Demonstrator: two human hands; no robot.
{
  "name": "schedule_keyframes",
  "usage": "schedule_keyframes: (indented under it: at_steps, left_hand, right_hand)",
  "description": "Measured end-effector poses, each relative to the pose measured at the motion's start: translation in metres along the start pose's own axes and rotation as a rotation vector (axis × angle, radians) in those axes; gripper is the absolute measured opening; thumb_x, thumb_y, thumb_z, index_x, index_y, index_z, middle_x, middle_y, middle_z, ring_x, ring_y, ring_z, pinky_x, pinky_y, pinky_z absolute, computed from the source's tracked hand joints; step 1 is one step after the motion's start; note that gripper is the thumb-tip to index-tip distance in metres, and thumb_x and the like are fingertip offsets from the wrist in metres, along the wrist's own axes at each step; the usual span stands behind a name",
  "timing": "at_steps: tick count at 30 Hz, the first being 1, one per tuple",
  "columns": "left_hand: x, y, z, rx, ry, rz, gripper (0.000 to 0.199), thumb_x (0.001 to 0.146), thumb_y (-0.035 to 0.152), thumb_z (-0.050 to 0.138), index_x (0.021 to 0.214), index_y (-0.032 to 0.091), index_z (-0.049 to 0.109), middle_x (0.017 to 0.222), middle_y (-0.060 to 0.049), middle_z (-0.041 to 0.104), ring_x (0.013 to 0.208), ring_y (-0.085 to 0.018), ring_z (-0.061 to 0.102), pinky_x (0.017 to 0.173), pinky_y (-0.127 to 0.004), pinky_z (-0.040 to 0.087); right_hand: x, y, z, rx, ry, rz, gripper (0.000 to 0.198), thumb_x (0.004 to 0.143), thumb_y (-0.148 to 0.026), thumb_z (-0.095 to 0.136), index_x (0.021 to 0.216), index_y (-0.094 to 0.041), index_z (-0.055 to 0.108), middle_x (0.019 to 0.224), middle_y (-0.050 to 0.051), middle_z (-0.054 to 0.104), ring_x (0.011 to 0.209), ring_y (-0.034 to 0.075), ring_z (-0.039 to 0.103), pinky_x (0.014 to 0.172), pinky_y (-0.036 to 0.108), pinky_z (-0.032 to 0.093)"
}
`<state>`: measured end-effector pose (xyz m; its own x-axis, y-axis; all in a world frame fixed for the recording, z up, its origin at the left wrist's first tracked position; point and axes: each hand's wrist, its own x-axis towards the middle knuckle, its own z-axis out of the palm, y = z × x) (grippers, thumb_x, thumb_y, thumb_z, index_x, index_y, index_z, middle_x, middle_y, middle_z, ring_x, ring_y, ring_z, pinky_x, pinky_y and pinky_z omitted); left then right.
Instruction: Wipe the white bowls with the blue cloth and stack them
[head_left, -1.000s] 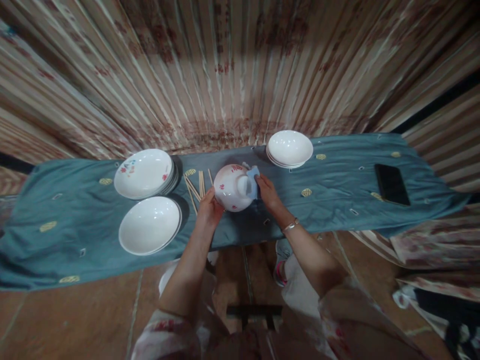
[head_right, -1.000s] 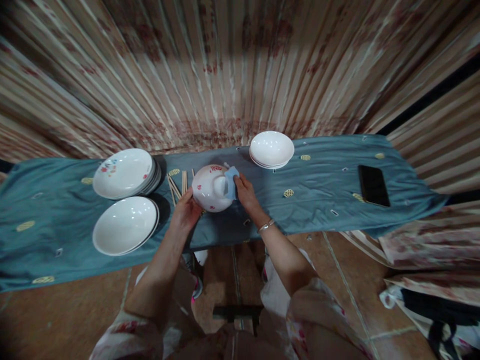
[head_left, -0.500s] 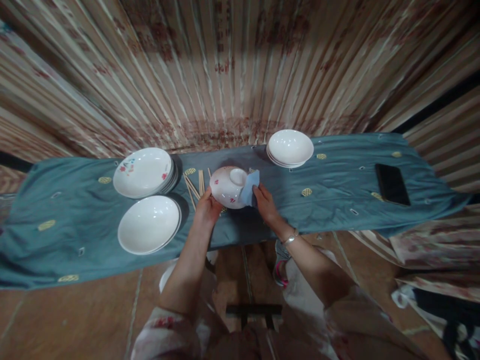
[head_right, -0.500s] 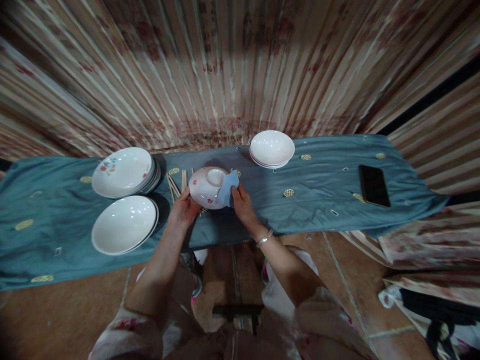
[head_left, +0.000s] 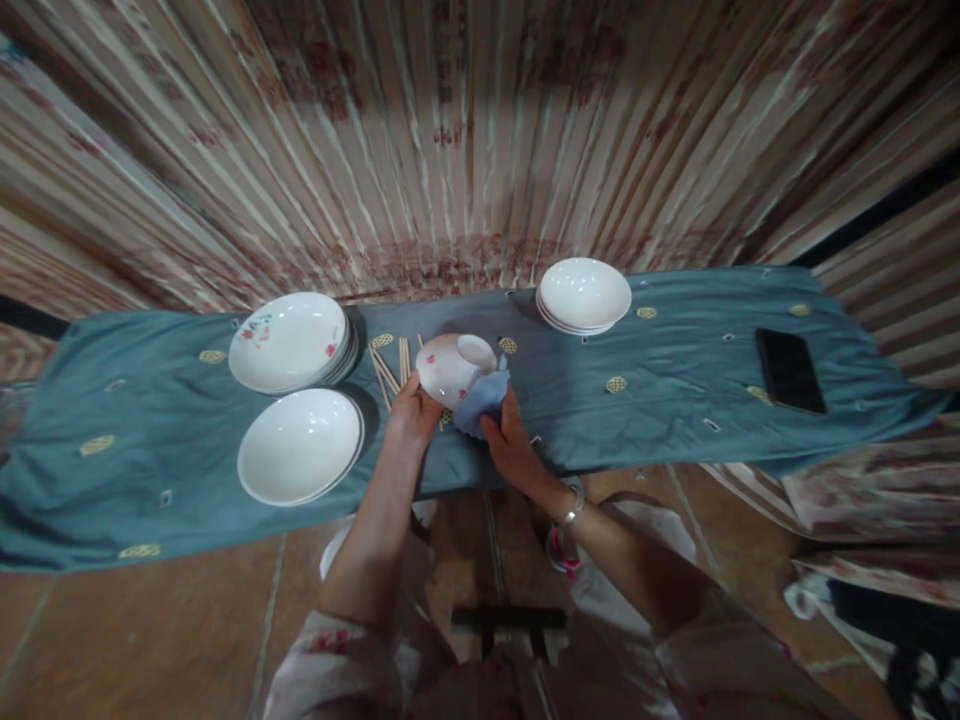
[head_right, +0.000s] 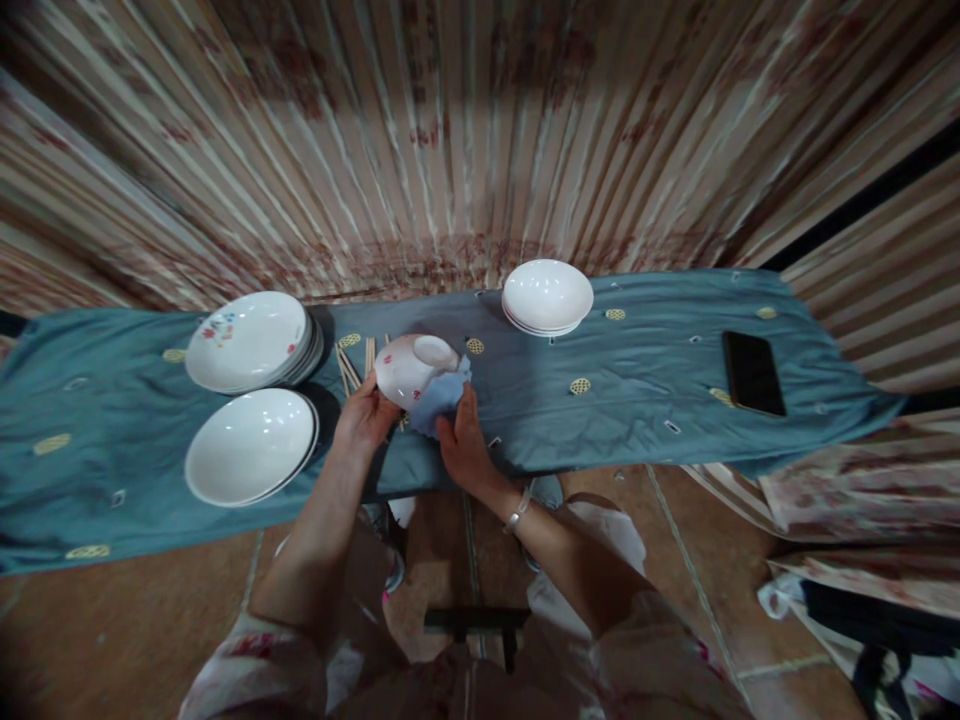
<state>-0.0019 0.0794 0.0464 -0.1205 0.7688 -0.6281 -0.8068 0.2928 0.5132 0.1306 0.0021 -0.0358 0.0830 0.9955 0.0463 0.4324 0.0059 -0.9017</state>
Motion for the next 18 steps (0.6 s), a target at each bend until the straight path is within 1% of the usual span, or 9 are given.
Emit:
schedule_keyframes:
  at_steps: [3,6,11,15,18]
  left_hand:
    - [-0.001,0.001,0.002,-0.017,0.011,-0.006,0.039,0.105,0.015,0.037,0.134,0.008,0.061,0.09,-0.009,0.08,0.087,-0.016,0.076,0.092,-0.026,0.058]
    - [0.001,0.004,0.0,-0.015,-0.004,-0.013,0.039,0.104,0.014,0.037,0.135,0.007,0.06,0.09,-0.009,0.08,0.087,-0.016,0.076,0.09,-0.026,0.059]
    - [0.005,0.006,-0.003,0.003,-0.054,0.018,0.041,0.103,0.011,0.036,0.137,0.011,0.06,0.095,-0.009,0.081,0.084,-0.014,0.076,0.086,-0.024,0.059]
    - [0.004,0.007,-0.001,0.013,-0.051,0.025,0.041,0.105,0.012,0.034,0.135,0.011,0.06,0.095,-0.009,0.08,0.083,-0.013,0.076,0.086,-0.023,0.059]
    - [0.003,0.006,-0.001,0.032,-0.043,0.038,0.04,0.105,0.013,0.033,0.134,0.01,0.061,0.093,-0.008,0.08,0.084,-0.012,0.075,0.087,-0.023,0.059]
  right_hand:
    - [-0.009,0.0,0.003,-0.012,-0.035,-0.023,0.076,0.097,-0.04,0.044,0.16,-0.005,0.02,0.166,0.023,0.028,0.158,0.027,0.021,0.128,0.052,0.02]
    - [-0.017,-0.001,0.006,-0.046,-0.051,-0.053,0.077,0.099,-0.041,0.044,0.161,-0.007,0.016,0.168,0.024,0.021,0.159,0.029,0.017,0.128,0.056,0.018]
    - [-0.028,-0.005,0.007,-0.143,-0.109,-0.146,0.076,0.102,-0.041,0.039,0.16,0.002,0.014,0.167,0.033,0.012,0.159,0.034,0.012,0.126,0.062,0.02]
    - [-0.032,-0.008,0.006,-0.193,-0.103,-0.222,0.073,0.103,-0.035,0.039,0.162,-0.004,0.009,0.169,0.03,0.009,0.159,0.035,0.013,0.124,0.064,0.023]
    - [-0.034,-0.01,0.006,-0.235,-0.103,-0.266,0.073,0.102,-0.03,0.039,0.163,-0.005,0.008,0.169,0.03,0.009,0.158,0.037,0.015,0.122,0.066,0.027]
